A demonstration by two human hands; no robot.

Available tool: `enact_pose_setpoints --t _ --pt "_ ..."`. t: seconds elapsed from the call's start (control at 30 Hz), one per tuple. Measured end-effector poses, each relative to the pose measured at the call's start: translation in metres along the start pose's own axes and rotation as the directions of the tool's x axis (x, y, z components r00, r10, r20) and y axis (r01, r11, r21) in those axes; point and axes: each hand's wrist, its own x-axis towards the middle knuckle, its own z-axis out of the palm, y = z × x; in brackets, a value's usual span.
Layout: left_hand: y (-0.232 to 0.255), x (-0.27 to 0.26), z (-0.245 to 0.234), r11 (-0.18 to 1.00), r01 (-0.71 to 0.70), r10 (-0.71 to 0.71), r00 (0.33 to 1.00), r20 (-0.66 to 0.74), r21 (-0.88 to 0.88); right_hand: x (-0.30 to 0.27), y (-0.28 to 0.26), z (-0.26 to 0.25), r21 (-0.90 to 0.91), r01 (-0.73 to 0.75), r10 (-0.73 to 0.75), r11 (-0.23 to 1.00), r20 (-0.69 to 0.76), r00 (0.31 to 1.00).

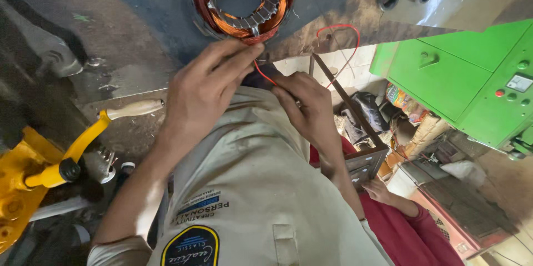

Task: The person works on a circular copper-wound electrical component, likely a stator, by hand. They use scissors to cut red and black wires, then insert small wooden sticks into the slots of the component to secure the windings. The person repeats this process for multiple slots throughout the clip.

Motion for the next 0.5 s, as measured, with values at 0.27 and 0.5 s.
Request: enact_pose_setpoints --t 0.27,0.5 --pt "-0.008 0.011 0.01 0.978 -0.139 0.123 0.987 0.107 0.155 -0.011 0.0 -0.012 0.18 -0.222 0.251 0.958 -0.161 0.954" --pt "-0.016 0.007 0.021 0.916 -0.257 0.225 0.965 0.135 0.307 -0.014 0.005 -0.019 -0.003 -0.175 0.166 0.984 -0.303 0.938"
